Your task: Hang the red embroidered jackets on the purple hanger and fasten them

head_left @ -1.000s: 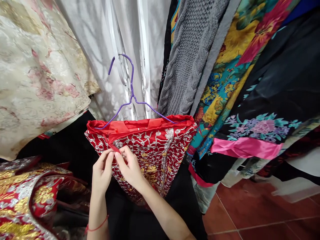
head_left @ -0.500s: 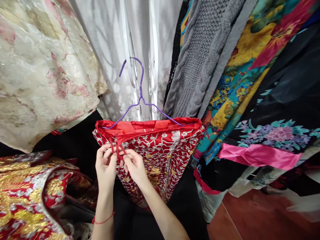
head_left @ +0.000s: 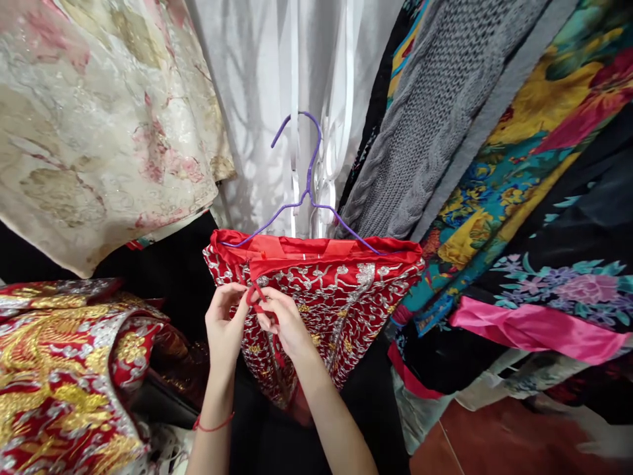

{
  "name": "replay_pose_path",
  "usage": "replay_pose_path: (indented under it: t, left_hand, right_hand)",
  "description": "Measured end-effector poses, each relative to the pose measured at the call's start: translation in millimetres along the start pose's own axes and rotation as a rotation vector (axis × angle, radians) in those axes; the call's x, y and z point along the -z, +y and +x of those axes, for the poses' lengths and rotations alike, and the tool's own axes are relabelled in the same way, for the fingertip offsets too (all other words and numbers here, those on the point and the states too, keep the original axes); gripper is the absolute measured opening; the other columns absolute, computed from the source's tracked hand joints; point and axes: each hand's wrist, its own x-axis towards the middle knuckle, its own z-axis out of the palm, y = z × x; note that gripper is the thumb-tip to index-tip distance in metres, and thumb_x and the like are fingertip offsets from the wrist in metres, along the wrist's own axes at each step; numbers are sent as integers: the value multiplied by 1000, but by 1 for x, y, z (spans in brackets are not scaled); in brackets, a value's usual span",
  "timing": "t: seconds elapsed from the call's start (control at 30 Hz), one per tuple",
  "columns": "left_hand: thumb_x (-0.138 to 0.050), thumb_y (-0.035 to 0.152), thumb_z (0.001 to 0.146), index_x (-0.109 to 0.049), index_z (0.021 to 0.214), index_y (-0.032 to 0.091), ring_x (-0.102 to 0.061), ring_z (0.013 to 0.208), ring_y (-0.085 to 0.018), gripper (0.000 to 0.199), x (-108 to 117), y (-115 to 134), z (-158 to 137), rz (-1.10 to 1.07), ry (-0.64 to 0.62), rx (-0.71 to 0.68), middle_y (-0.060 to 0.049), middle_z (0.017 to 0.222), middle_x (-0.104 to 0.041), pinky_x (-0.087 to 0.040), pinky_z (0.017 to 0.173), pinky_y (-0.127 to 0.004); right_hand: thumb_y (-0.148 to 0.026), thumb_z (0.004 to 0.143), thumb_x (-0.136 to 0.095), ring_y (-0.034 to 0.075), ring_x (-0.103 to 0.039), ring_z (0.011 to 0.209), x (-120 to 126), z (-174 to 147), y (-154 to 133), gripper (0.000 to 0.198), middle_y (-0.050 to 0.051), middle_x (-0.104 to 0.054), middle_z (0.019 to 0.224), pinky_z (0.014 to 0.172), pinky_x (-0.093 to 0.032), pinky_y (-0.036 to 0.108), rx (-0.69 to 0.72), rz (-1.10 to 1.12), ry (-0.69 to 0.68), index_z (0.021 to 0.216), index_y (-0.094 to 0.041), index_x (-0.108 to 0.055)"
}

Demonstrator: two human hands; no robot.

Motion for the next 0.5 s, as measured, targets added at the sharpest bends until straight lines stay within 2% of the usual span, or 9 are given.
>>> replay_pose_path:
  t: [0.07,0.17,0.23,0.33,0.43,0.5]
  left_hand:
    - [-73,42,81,-69,87,18,-66,77,-15,25,3,2,-1,49,-35,23,-3,85,-70,-55,76,-27]
    - [-56,52,92,-74,82,18,-70,87,-21,40,8,3,-3,111,-85,13,-7,88,-74,-55,85,-34]
    - [-62,50,89,-77,84,19,-70,97,-23,34,11,3,-5,148,-97,-52,-8,98,-75,-54,94,-38]
    - [-78,39,79,-76,87,22,-68,105,-23,19,16,2,-11,86,-5,-128,-7,109,-73,-52,100,-39]
    - [-71,41,86,-72,80,21,-68,104,-20,21,28,6,-16,-111,129,-105,-6,110,-72,-55,95,-33]
    - [-70,42,87,-71,79,20,-68,93,-16,24,38,17,-9,-100,146,-83,-5,101,-72,-56,85,-27]
  right_hand:
    - [-33,72,-57,5,-25,41,1,1,0,19,-10,-38,44,43,-13,23,-2,-53,0,80,-18,-64]
    - [-35,74,-56,6,-29,43,2,2,3,18,-9,-40,46,44,-16,23,45,-165,42,77,-18,-62]
    - [-36,76,-56,6,-30,44,2,2,5,17,-8,-41,48,45,-19,23,86,-230,51,76,-19,-61]
    - [-37,79,-58,7,-31,47,1,2,6,18,-8,-41,53,48,-22,24,91,-277,2,83,-20,-61]
    - [-45,79,-64,8,-27,51,5,3,8,28,-8,-40,60,51,-22,24,76,-261,-9,94,-22,-62]
    - [-54,81,-65,9,-27,54,11,5,10,34,-7,-39,63,53,-23,25,91,-320,-2,93,-22,-62]
